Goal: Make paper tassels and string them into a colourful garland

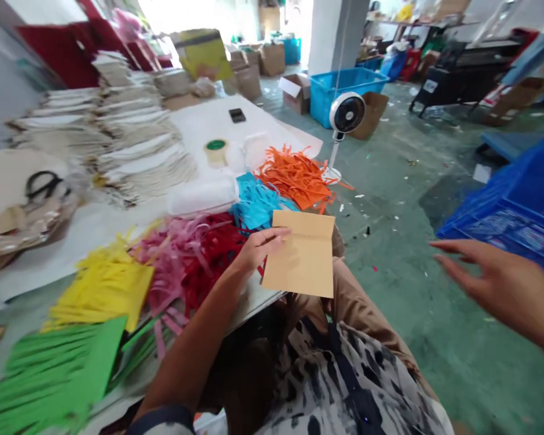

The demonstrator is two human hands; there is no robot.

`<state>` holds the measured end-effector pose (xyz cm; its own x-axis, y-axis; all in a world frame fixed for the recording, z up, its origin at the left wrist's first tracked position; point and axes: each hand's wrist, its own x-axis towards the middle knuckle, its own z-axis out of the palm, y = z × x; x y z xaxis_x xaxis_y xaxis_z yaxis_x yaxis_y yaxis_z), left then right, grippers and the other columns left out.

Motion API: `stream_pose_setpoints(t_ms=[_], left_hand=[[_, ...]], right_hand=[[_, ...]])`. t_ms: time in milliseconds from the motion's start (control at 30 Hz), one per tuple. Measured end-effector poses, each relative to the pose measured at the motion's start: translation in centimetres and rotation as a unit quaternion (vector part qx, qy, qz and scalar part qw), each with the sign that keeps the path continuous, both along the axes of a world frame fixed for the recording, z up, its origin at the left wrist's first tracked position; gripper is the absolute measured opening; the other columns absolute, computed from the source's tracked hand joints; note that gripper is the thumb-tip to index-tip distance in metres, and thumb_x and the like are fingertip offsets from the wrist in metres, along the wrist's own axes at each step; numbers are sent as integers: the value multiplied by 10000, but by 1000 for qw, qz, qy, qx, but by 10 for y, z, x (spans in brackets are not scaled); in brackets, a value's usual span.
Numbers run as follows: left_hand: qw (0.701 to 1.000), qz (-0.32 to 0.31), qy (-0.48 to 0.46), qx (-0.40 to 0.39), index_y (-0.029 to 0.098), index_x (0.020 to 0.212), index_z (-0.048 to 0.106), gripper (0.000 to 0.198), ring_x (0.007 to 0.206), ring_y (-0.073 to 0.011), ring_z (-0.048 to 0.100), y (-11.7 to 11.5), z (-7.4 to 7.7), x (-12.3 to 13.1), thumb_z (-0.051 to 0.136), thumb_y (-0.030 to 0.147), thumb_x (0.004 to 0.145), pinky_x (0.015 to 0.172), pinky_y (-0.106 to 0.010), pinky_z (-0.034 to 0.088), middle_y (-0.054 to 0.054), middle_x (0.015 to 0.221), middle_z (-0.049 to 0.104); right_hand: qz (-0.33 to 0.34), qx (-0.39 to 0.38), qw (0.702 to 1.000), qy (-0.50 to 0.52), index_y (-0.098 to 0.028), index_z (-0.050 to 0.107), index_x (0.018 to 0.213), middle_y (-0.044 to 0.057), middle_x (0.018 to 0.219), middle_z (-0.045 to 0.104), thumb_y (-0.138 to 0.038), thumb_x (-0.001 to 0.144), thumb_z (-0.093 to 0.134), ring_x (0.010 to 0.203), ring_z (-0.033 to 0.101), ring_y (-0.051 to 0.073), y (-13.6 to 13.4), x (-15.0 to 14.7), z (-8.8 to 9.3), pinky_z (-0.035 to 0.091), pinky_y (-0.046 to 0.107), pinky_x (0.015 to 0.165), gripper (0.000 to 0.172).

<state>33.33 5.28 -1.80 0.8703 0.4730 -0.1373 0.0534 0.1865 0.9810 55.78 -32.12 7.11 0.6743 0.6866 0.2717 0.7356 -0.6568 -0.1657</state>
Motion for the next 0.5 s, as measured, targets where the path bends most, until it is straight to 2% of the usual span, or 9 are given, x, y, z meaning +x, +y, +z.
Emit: stream_pose_setpoints(t_ms=[67,100,167,233,300,367,433,500], left_hand=[[999,2,3,48,209,1104,850,437,1199,-315,712,0,8,-2,895,487,770,1070,-442,556,-124,1302,768],[998,1,5,63,208,1095,853,415,1185,-315,715,0,13,-4,874,490,791,1032,-428,574,-119,1277,776],[997,4,11,74,199,1069,854,389,1122,-312,730,-1,25,-9,831,501,825,910,-400,616,-114,1176,798],[996,33,12,84,193,1026,850,361,1038,-295,741,-2,35,-14,810,501,840,785,-361,627,-106,1071,805],[991,81,3,105,196,990,843,318,985,-274,739,-2,42,-17,816,477,843,743,-340,620,-92,1030,799],[985,123,-18,118,209,1021,830,288,1031,-274,734,0,48,-16,825,442,850,793,-345,619,-82,1082,788],[979,151,-57,124,242,1139,798,330,1189,-294,700,4,51,-10,834,407,855,893,-353,606,-79,1227,759],[971,180,-87,133,299,1292,732,467,1372,-309,602,8,53,0,846,383,847,984,-353,573,-70,1428,676]], right_hand=[[117,2,993,26,-268,690,1361,119,1351,738,-516,1031,561,1194,712,349,62,1,-18,589,510,991,432],[165,6,985,45,-240,636,1443,132,1445,684,-502,1039,541,1315,650,362,95,0,-26,547,529,1076,491],[223,24,970,93,-194,593,1487,162,1486,652,-479,1025,542,1347,624,378,157,-2,-41,512,558,1111,545],[248,40,955,158,-179,628,1442,176,1441,680,-458,970,601,1304,645,396,201,0,-55,501,570,1099,550],[236,55,938,246,-175,708,1310,163,1283,757,-447,910,652,1158,705,388,225,8,-66,531,543,1019,487],[215,68,920,319,-176,759,1132,124,1074,798,-476,900,646,968,735,335,232,18,-75,568,469,886,396],[210,79,906,358,-183,755,1024,83,953,790,-540,926,603,849,725,272,231,26,-78,574,387,769,400],[220,94,880,410,-190,740,999,55,925,779,-599,931,605,804,711,229,227,28,-75,566,333,710,437]])
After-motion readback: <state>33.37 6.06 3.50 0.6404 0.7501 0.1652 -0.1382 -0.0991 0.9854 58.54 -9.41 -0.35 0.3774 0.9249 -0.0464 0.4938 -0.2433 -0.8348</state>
